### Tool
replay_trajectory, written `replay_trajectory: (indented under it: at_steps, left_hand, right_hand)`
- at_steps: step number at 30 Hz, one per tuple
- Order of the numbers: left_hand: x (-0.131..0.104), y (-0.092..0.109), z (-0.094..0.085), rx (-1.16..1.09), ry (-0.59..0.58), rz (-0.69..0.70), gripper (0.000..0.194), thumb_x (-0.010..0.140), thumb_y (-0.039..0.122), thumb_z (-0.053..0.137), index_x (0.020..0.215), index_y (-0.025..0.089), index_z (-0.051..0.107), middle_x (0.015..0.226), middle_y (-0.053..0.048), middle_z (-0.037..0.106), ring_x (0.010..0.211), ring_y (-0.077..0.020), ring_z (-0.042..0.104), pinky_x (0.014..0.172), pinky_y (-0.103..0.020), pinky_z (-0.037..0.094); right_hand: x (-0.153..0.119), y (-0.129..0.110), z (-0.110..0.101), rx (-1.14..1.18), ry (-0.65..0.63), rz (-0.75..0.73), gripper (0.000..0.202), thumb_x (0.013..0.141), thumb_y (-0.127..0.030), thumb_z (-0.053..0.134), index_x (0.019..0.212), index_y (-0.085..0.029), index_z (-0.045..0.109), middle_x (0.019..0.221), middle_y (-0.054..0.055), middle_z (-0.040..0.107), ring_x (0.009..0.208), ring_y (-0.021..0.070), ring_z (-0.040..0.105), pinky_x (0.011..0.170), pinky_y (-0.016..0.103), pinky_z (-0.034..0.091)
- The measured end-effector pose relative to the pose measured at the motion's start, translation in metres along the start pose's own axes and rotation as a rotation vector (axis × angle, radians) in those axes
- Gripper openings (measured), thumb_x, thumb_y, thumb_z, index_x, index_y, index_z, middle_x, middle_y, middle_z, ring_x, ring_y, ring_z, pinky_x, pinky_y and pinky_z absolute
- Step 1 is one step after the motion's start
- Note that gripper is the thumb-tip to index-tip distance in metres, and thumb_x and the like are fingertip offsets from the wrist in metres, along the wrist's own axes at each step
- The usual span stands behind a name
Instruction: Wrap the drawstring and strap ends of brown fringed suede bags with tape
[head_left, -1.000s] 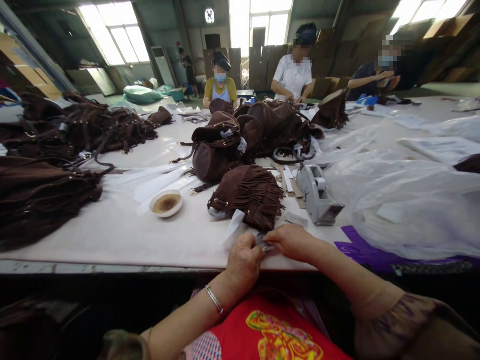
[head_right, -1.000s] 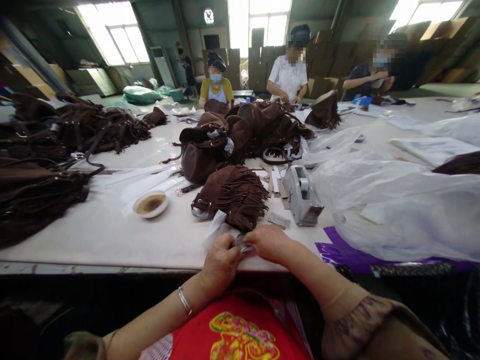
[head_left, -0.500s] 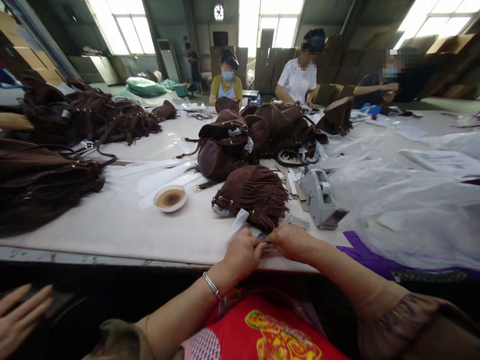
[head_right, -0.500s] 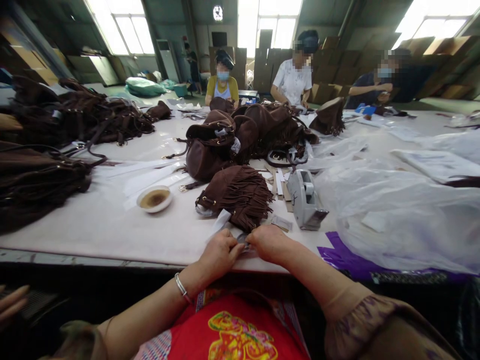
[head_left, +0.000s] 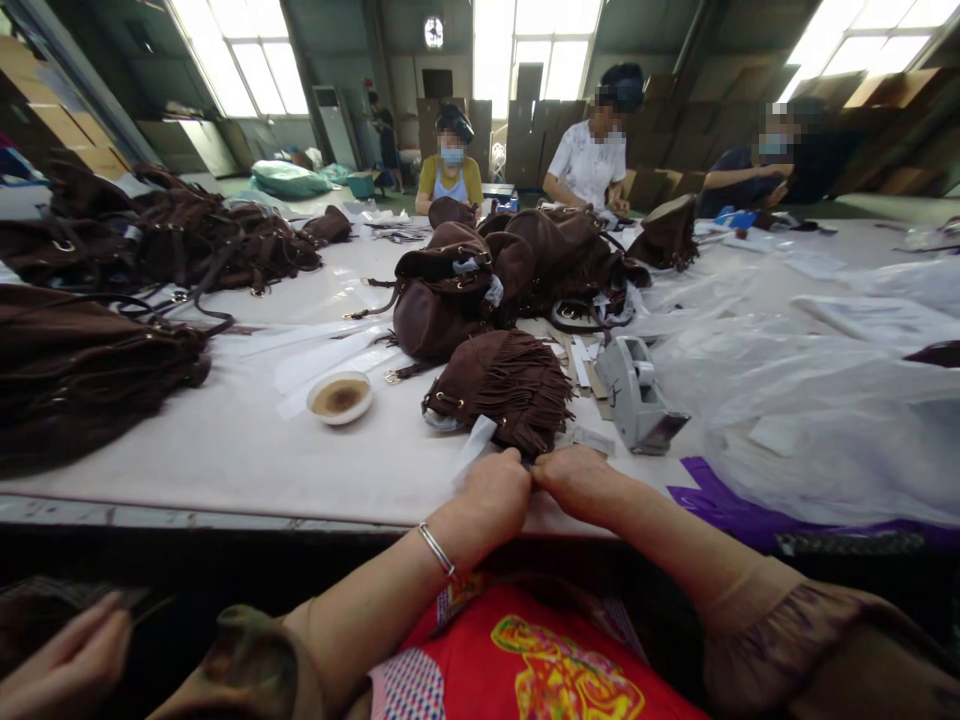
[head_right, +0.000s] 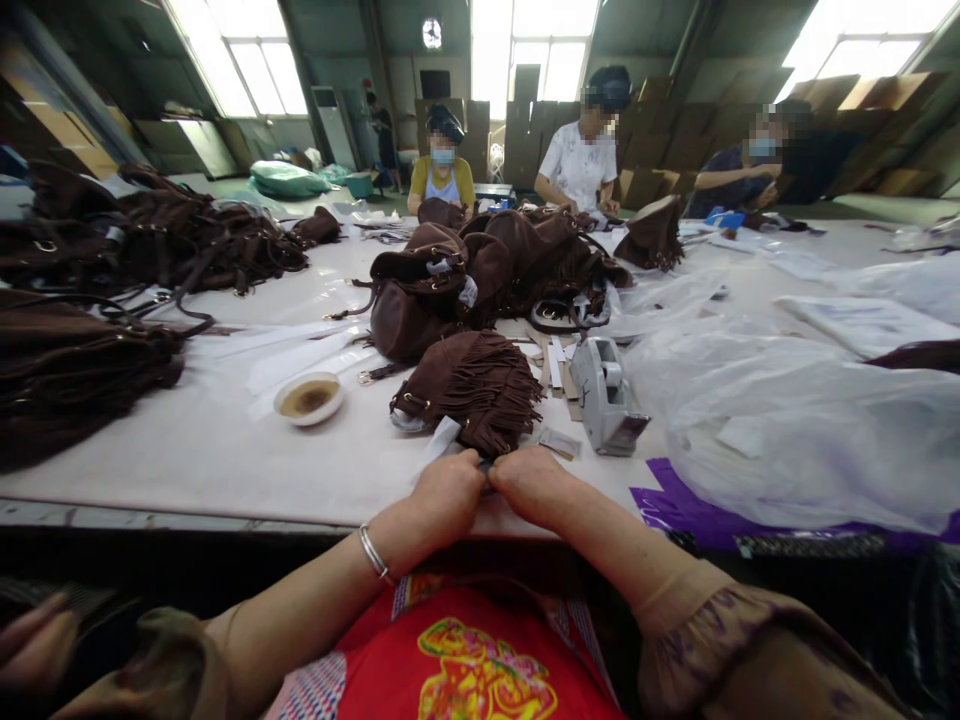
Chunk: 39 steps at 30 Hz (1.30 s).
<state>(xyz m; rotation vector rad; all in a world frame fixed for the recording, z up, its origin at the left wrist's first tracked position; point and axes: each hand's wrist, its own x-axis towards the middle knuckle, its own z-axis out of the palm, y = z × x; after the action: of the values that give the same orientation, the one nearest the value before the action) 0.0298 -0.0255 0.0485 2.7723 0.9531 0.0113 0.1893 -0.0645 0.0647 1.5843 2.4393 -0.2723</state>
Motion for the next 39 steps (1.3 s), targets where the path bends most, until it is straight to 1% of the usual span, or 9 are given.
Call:
replay_trajectory:
  at_steps: [5,12,14,17,20,25,30,35,39]
  left_hand:
    - [0.007,-0.010,-0.008,0.020,-0.026,0.185,0.014,0.081,0.009,0.054,0.076,0.018,0.064,0.079,-0.005,0.062,0.070,-0.0174,0.053,0.065,-0.031,0.040]
    - [0.011,-0.028,-0.011,0.077,-0.062,0.470,0.018,0.084,0.011,0.052,0.075,0.017,0.066,0.086,-0.007,0.063,0.080,-0.0190,0.052,0.066,-0.031,0.038]
    - [0.008,-0.028,-0.006,0.101,-0.009,0.365,0.018,0.086,0.013,0.052,0.077,0.018,0.067,0.086,-0.008,0.062,0.076,-0.0188,0.052,0.062,-0.031,0.038]
    - [-0.003,-0.023,0.006,0.062,0.129,0.116,0.018,0.089,0.016,0.051,0.081,0.018,0.067,0.084,-0.008,0.062,0.068,-0.0176,0.051,0.058,-0.031,0.039]
    - [-0.015,-0.015,0.020,-0.020,0.246,-0.027,0.017,0.092,0.025,0.053,0.083,0.017,0.066,0.082,-0.008,0.061,0.067,-0.0178,0.054,0.059,-0.031,0.042]
    - [-0.024,-0.006,0.031,-0.048,0.290,-0.105,0.031,0.095,0.033,0.050,0.073,0.017,0.065,0.075,-0.008,0.061,0.067,-0.0191,0.058,0.061,-0.031,0.044]
    - [-0.021,-0.004,0.031,-0.271,0.403,-0.230,0.009,0.083,0.023,0.067,0.084,0.017,0.060,0.085,-0.006,0.060,0.077,-0.0195,0.059,0.069,-0.031,0.047]
    - [-0.015,-0.004,0.031,-0.507,0.330,-0.345,0.016,0.073,0.013,0.069,0.085,0.016,0.059,0.081,-0.002,0.058,0.072,-0.0158,0.055,0.066,-0.029,0.046]
    - [-0.014,-0.005,0.031,-0.548,0.336,-0.271,0.021,0.074,0.009,0.063,0.094,0.017,0.062,0.084,-0.003,0.058,0.073,-0.0160,0.055,0.068,-0.030,0.048]
  right_hand:
    - [-0.002,0.006,0.009,0.033,0.043,-0.042,0.024,0.079,-0.006,0.052,0.089,-0.018,0.072,0.092,0.009,0.075,0.087,0.0249,0.070,0.066,0.028,0.047]
    - [0.000,0.003,0.001,-0.018,0.014,-0.033,0.025,0.083,-0.008,0.050,0.085,-0.018,0.073,0.088,0.010,0.075,0.081,0.0228,0.070,0.064,0.026,0.046]
    - [0.000,0.005,0.001,-0.023,0.016,-0.050,0.024,0.082,-0.008,0.051,0.088,-0.018,0.073,0.089,0.009,0.074,0.082,0.0228,0.070,0.064,0.026,0.045]
    - [-0.002,0.007,0.005,-0.016,0.064,-0.070,0.021,0.084,-0.010,0.052,0.088,-0.017,0.071,0.086,0.009,0.073,0.080,0.0216,0.068,0.064,0.026,0.043]
    - [-0.005,0.008,0.012,-0.007,0.115,-0.084,0.018,0.085,-0.013,0.052,0.085,-0.015,0.069,0.084,0.008,0.071,0.076,0.0202,0.067,0.062,0.026,0.041]
    - [-0.008,0.007,0.022,0.025,0.165,-0.102,0.018,0.085,-0.013,0.051,0.088,-0.015,0.068,0.084,0.008,0.069,0.076,0.0177,0.064,0.062,0.025,0.039]
    - [-0.011,0.007,0.021,0.051,0.162,-0.086,0.020,0.088,-0.017,0.050,0.088,-0.016,0.069,0.084,0.008,0.070,0.077,0.0181,0.065,0.065,0.026,0.041]
    - [-0.009,-0.002,0.012,0.087,0.144,0.034,0.028,0.091,-0.029,0.048,0.086,-0.015,0.072,0.089,0.012,0.073,0.082,0.0224,0.068,0.070,0.028,0.045]
    - [-0.001,-0.016,0.004,0.124,0.100,0.182,0.032,0.090,-0.033,0.048,0.090,-0.015,0.074,0.090,0.015,0.075,0.083,0.0264,0.070,0.069,0.031,0.048]
